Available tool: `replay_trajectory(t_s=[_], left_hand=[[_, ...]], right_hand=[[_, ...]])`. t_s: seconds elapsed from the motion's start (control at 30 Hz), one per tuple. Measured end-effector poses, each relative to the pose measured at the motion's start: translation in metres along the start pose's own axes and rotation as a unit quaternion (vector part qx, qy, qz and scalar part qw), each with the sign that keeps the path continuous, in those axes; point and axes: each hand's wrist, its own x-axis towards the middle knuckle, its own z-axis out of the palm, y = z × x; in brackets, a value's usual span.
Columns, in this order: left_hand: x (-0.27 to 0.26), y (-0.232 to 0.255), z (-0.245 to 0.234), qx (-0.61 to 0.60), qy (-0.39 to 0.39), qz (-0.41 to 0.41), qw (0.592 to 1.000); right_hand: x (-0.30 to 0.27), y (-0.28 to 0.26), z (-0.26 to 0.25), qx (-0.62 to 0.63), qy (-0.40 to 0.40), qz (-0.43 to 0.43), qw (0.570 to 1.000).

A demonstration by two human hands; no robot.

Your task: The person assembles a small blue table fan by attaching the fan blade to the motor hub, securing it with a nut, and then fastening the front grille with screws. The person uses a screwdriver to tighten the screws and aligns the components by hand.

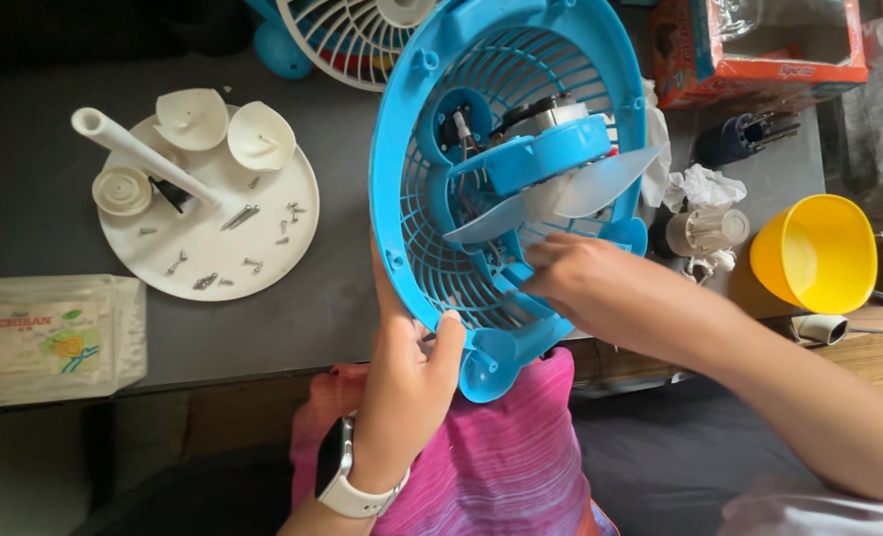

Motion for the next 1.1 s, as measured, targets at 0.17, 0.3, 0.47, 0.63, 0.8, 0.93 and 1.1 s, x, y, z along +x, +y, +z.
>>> replay_trajectory(t_s=[0.17, 0.3, 0.47, 0.63, 0.8, 0.93, 1.1], left_hand=[[0.0, 0.003, 0.001, 0.043, 0.003, 0.021, 0.999], [-0.001, 0.002, 0.0, 0.034, 0.009, -0.002, 0.999], [-0.001, 0.0, 0.002, 0.015, -0.002, 0.03, 0.999], [-0.001, 0.002, 0.002, 0.019, 0.003, 0.012, 1.0], [0.0, 0.003, 0.004, 0.048, 0.003, 0.005, 0.999], [-0.001, 0.003, 0.002, 0.034, 0.004, 0.014, 0.999], [-0.002, -0.001, 0.002, 0.045, 0.002, 0.028, 0.999]], right_hand=[[-0.001, 0.015, 0.022, 0.017, 0.06, -0.01, 0.998], [-0.002, 0.026, 0.036, 0.022, 0.057, 0.0, 0.998], [-0.003, 0.013, 0.014, 0.056, 0.051, -0.02, 0.997], [-0.01, 0.0, -0.025, 0.085, -0.059, -0.031, 0.994], [-0.018, -0.002, -0.002, 0.05, 0.0, 0.028, 0.998], [-0.054, -0.001, -0.01, 0.078, 0.019, 0.022, 0.997], [-0.067, -0.003, -0.014, 0.076, 0.06, 0.116, 0.989]])
